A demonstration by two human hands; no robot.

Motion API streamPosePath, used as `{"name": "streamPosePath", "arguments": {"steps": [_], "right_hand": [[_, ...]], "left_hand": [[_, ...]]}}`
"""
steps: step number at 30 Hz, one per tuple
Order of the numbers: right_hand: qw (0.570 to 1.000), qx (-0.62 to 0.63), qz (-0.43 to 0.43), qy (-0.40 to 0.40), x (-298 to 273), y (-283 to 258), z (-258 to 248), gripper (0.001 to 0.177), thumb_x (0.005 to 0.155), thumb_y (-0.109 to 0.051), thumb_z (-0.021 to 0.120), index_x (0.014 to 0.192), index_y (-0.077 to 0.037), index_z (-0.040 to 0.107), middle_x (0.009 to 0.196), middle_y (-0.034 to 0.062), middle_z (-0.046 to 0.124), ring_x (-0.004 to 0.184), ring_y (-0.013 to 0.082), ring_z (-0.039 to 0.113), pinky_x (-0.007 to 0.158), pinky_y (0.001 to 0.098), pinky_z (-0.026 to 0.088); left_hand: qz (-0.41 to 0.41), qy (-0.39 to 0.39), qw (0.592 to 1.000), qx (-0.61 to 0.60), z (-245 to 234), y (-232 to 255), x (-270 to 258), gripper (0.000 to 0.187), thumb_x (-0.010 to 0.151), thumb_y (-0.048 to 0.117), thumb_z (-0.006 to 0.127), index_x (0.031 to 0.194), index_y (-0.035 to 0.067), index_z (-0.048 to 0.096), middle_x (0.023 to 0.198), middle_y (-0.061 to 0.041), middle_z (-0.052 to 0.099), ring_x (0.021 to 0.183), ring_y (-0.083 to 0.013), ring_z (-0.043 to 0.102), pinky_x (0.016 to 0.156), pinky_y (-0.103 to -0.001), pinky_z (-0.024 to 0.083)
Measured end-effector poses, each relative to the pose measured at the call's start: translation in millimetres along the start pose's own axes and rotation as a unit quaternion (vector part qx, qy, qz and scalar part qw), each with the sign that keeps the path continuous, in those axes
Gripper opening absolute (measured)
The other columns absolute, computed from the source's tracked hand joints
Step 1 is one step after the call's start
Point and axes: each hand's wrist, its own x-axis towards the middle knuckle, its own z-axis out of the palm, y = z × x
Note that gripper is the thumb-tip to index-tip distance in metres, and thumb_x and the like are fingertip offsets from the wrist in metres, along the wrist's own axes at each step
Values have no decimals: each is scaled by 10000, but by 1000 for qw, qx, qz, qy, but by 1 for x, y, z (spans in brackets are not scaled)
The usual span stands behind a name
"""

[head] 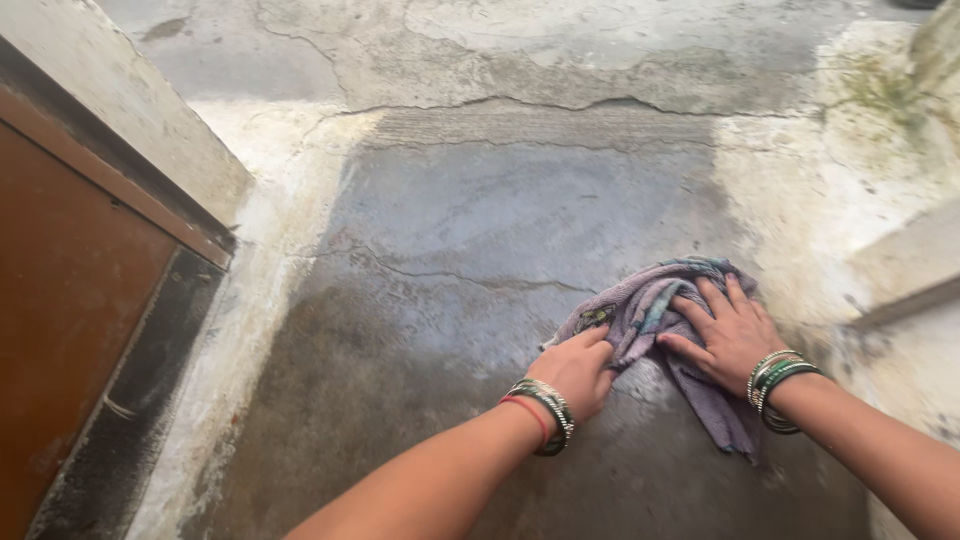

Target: The person scrubs the concrete floor using a cloth, then rinses the cloth in a bucket of water and continues scrubbing the surface.

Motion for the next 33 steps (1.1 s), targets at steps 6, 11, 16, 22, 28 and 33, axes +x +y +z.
{"name": "streamPosePath", "arguments": {"steps": [6,11,16,22,28,33], "right_hand": [[991,89,-57,79,74,-92,-2,723,921,-736,360,1466,-279,486,1622,156,276,1518,430,147,1174,611,197],[979,119,-162,41,85,-184,-46,717,917,-697,358,1517,-321,469,1676,149,209,1508,408,66,1170,632,104],[913,142,-383,7,42,-246,-68,569,981,-534,475,1455,-221,482,1614,169,246,1520,435,41,1189,626,73],[801,224,-555,16,-30,-257,-65,566,867,-136,638,1425,-212,580,1606,149,401,1523,396,203,1187,582,154],[856,250,-450,-39,-7,-211,-93,422,762,12,684,1124,-200,725,1155,24,708,1128,246,588,986,428,468],[928,200,-298,102,30,-152,-134,223,866,-134,589,996,-201,758,936,-10,730,876,169,635,818,364,548]], "left_hand": [[-332,91,906,-247,-56,-41,-21,341,941,364,572,1158,109,635,1054,-152,781,993,-255,768,872,-390,568],[-399,318,856,-85,-115,-122,-77,294,966,341,585,1152,122,645,1056,-149,734,955,-312,707,843,-429,532],[-486,418,767,21,-185,-171,-141,286,978,336,611,1165,124,649,1069,-165,736,975,-353,705,853,-443,524],[-508,379,773,18,-180,-151,-178,246,943,302,642,1131,154,698,1067,-134,746,976,-309,701,847,-419,524],[-413,414,803,-119,-179,-95,-140,158,946,193,618,1038,140,734,1012,-74,786,938,-229,740,831,-348,553],[-289,375,879,-49,-198,-36,-125,166,959,171,607,1086,133,708,1001,-109,763,901,-250,732,810,-353,555]]}}
